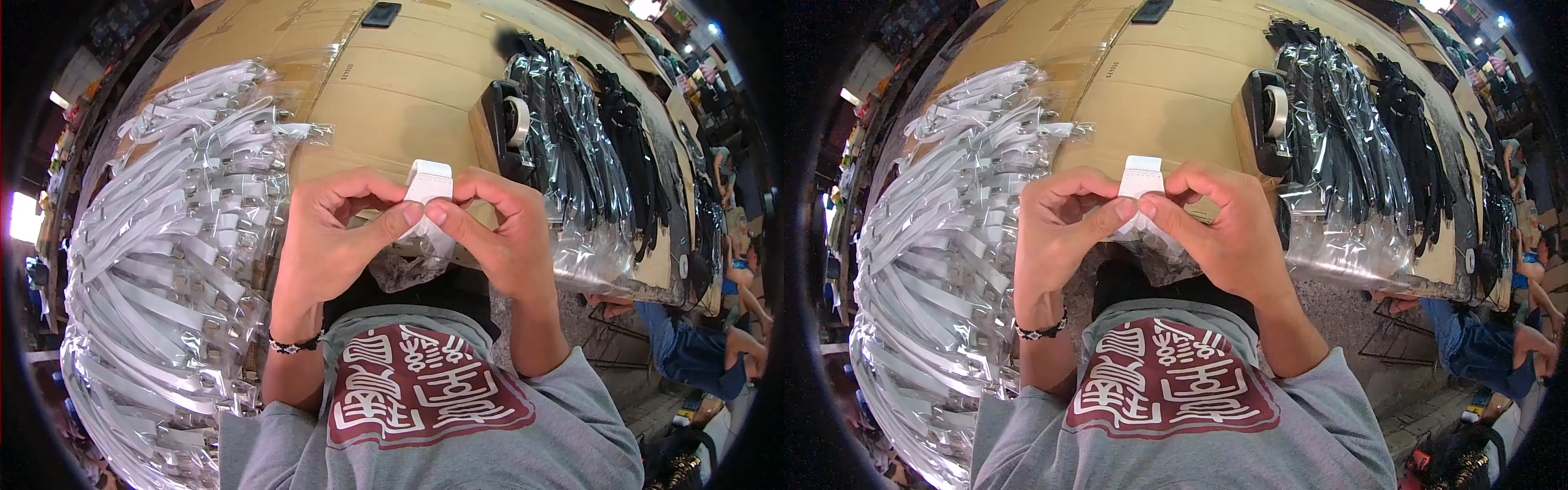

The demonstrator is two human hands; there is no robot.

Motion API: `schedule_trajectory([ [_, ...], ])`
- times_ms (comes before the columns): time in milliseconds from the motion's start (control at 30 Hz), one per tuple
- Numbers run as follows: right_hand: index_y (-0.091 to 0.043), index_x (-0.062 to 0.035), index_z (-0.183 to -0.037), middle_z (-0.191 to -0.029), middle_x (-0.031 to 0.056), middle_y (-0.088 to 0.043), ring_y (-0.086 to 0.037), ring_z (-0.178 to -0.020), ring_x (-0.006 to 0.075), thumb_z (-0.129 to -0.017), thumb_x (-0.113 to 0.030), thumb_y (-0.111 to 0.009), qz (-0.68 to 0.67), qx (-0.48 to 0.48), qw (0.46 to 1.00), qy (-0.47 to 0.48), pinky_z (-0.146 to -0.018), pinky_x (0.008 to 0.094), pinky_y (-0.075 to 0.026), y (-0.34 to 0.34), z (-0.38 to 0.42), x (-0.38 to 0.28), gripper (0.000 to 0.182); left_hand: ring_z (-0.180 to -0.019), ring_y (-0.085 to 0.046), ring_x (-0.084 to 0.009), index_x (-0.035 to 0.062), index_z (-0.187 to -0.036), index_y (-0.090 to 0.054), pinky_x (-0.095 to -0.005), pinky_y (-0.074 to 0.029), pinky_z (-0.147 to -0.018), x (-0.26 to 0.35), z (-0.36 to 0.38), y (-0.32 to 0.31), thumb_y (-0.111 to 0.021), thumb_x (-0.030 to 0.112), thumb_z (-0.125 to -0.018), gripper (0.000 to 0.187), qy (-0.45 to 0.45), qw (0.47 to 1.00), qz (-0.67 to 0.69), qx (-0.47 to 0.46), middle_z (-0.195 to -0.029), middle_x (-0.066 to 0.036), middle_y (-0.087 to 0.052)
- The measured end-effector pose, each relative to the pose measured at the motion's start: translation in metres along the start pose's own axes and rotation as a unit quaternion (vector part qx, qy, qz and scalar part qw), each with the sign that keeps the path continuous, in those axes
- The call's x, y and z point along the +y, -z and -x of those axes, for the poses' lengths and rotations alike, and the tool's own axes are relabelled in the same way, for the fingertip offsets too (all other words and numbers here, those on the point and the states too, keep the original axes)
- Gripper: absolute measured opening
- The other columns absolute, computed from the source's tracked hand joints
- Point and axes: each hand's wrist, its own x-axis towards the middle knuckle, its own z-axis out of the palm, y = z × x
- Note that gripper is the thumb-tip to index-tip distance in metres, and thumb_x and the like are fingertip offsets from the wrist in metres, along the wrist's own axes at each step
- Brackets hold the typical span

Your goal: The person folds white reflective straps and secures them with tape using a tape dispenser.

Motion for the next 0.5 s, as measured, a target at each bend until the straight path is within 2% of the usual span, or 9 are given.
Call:
schedule_trajectory([
  [133,-0.067,0.0038,-0.089,-0.078,0.0094,-0.068,-0.063,-0.075,0.012,-0.088,-0.011,-0.077,0.005,-0.019,1.0,0.018,-0.071,0.0274,-0.049,0.001,0.0,0.002,0.018,-0.08,-0.066,-0.0093,-0.0028,-0.091,-0.071,-0.0233,-0.052,-0.07,-0.002,0.0,0.002,-0.08,0.0,-0.084,0.012,0.02,0.999,0.029,-0.013,-0.085,-0.005,-0.071],
  [233,-0.068,0.0036,-0.089,-0.078,0.0094,-0.067,-0.062,-0.074,0.0121,-0.087,-0.01,-0.077,0.008,-0.052,0.998,0.02,-0.072,0.0272,-0.049,0.005,0.0,0.0,0.017,-0.079,-0.066,-0.0093,-0.0023,-0.089,-0.072,-0.0234,-0.053,-0.07,0.002,0.001,0.007,-0.081,0.0,-0.083,0.012,0.073,0.997,0.008,-0.031,-0.086,-0.005,-0.071],
  [333,-0.067,0.003,-0.089,-0.078,0.0075,-0.067,-0.06,-0.074,0.0104,-0.087,-0.009,-0.076,0.007,-0.089,0.996,0.021,-0.072,0.0272,-0.048,0.011,-0.001,0.002,0.015,-0.079,-0.067,-0.0093,-0.002,-0.088,-0.072,-0.0236,-0.053,-0.071,0.007,-0.003,0.011,-0.081,-0.001,-0.082,0.011,0.102,0.991,0.05,-0.069,-0.086,-0.004,-0.071],
  [433,-0.067,0.0025,-0.088,-0.078,0.0047,-0.067,-0.058,-0.073,0.008,-0.087,-0.006,-0.075,-0.082,-0.062,0.994,0.019,-0.07,0.0266,-0.048,0.004,0.003,0.001,0.011,-0.079,-0.067,-0.0093,-0.0018,-0.089,-0.072,-0.0236,-0.053,-0.072,0.013,-0.005,0.013,-0.081,-0.002,-0.081,0.012,0.108,0.986,0.073,-0.103,-0.086,-0.004,-0.071],
  [500,-0.068,0.0021,-0.088,-0.078,0.003,-0.067,-0.058,-0.074,0.0066,-0.087,-0.006,-0.074,-0.077,-0.053,0.995,0.014,-0.069,0.0258,-0.047,0.004,0.004,0.003,0.01,-0.078,-0.066,-0.0093,-0.0023,-0.09,-0.072,-0.0234,-0.053,-0.071,0.013,-0.006,0.009,-0.082,-0.001,-0.081,0.013,0.11,0.987,0.069,-0.09,-0.086,-0.004,-0.072],
])
